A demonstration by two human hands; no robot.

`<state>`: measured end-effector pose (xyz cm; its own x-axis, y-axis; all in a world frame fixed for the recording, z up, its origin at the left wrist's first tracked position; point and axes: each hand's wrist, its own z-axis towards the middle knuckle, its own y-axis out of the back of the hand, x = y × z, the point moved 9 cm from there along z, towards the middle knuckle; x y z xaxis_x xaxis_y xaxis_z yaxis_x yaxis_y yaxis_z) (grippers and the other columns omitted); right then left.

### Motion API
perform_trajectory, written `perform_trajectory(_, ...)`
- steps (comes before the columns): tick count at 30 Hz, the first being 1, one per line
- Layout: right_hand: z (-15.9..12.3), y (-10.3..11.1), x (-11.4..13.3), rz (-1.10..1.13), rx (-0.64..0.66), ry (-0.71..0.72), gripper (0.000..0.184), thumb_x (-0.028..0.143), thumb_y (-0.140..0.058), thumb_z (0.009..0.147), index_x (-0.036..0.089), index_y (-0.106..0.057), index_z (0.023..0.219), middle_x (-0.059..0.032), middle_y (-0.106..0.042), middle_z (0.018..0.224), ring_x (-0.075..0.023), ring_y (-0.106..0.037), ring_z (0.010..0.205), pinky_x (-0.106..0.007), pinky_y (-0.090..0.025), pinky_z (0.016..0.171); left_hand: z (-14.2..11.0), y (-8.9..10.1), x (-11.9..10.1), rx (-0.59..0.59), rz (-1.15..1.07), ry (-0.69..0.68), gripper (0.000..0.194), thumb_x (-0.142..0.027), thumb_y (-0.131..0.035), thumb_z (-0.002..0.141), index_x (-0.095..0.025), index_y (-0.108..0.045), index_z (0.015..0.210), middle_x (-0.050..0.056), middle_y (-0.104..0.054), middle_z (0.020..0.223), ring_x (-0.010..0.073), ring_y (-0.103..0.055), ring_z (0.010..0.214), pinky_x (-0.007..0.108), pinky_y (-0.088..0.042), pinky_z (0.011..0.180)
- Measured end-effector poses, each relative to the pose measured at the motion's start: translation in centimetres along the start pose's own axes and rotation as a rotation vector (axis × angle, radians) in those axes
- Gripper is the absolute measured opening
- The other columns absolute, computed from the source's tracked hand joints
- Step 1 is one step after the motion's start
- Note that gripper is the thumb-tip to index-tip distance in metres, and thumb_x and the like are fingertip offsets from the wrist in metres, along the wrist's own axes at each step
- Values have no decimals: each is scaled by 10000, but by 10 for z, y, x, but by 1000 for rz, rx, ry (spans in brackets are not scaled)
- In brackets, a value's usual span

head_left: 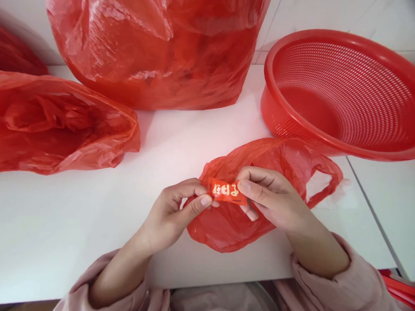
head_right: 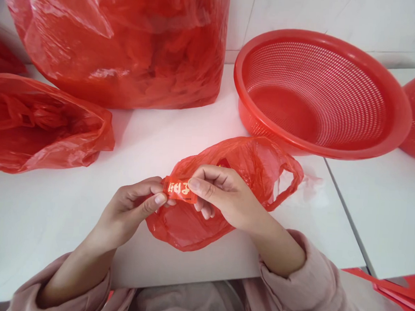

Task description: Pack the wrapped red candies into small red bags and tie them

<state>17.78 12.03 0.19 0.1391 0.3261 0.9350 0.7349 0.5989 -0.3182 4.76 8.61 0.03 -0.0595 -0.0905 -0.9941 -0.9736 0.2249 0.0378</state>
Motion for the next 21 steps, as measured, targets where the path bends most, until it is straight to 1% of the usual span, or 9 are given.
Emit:
perform_trajectory(11,1,0,1,4,-4,5,276,331,-578,952,162,-560,734,47,-544,624,-34,-502,500,-156,-386,479,-2,1,0,-4,5,-2,222,-341,-586,934,-222,-707,790,-15,-612,785,107,-533,722,248,-377,687)
perform_trajectory(21,1,1,0,24,-6,0,284,330,-577,950,161,-548,725,44,-539,629,-38,-501,503,-158,-391,475,-3,0,1,9,-28,1,209,-337,-577,939,-244,-725,825,-1,-643,847,132,-575,801,264,-397,741)
